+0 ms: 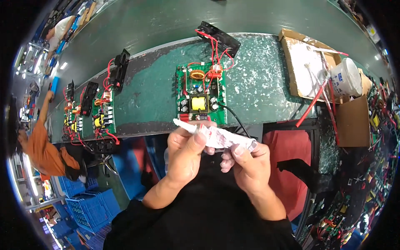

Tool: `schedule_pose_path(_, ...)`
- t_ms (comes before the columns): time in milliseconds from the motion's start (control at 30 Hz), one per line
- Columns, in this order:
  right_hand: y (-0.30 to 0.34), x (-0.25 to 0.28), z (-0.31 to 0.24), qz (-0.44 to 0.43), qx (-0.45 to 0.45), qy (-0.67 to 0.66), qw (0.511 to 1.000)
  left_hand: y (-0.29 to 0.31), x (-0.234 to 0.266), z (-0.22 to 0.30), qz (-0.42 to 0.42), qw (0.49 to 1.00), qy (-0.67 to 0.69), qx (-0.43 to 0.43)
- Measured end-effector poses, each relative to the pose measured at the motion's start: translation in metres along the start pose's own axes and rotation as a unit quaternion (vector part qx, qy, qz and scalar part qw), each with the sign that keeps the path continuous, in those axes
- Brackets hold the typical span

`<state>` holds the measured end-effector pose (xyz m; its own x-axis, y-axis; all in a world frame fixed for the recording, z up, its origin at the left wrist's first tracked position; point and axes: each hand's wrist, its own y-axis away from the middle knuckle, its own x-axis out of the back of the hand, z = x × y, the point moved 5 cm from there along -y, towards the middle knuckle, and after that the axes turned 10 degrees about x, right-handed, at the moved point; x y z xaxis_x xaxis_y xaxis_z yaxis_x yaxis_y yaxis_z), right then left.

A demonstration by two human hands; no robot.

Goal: Assembling cooling fans and connecting wires to circuit boards on a factory production line.

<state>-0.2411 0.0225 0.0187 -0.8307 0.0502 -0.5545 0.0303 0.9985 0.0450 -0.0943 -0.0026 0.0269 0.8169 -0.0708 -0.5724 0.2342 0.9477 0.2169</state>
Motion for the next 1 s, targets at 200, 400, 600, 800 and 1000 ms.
schedule_pose_path(200,0.013,-0.023,0.015,0.068,0.052,-0.032,0.996,0.019,0.005,-0.027,0.001,0.997,0.045,0.068)
schedule_pose_path(400,-0.010,0.000,-0.020,0.139,0.158,0.138,0.968,0.015,0.014,-0.013,0.140,0.831,-0.462,-0.277)
schedule_pose_path(600,-0.037,0.012,-0.029,0.072,0.136,0.083,0.985,0.013,0.028,-0.025,0.090,0.588,-0.737,-0.322)
schedule_pose_path(800,-0.044,-0.003,-0.009,0.057,0.117,0.217,0.968,0.017,0.033,-0.010,0.156,0.595,-0.691,-0.379)
schedule_pose_path(1000,-0.035,-0.025,0.007,0.055,0.165,0.408,0.896,0.011,0.043,-0.005,0.183,0.625,-0.635,-0.416)
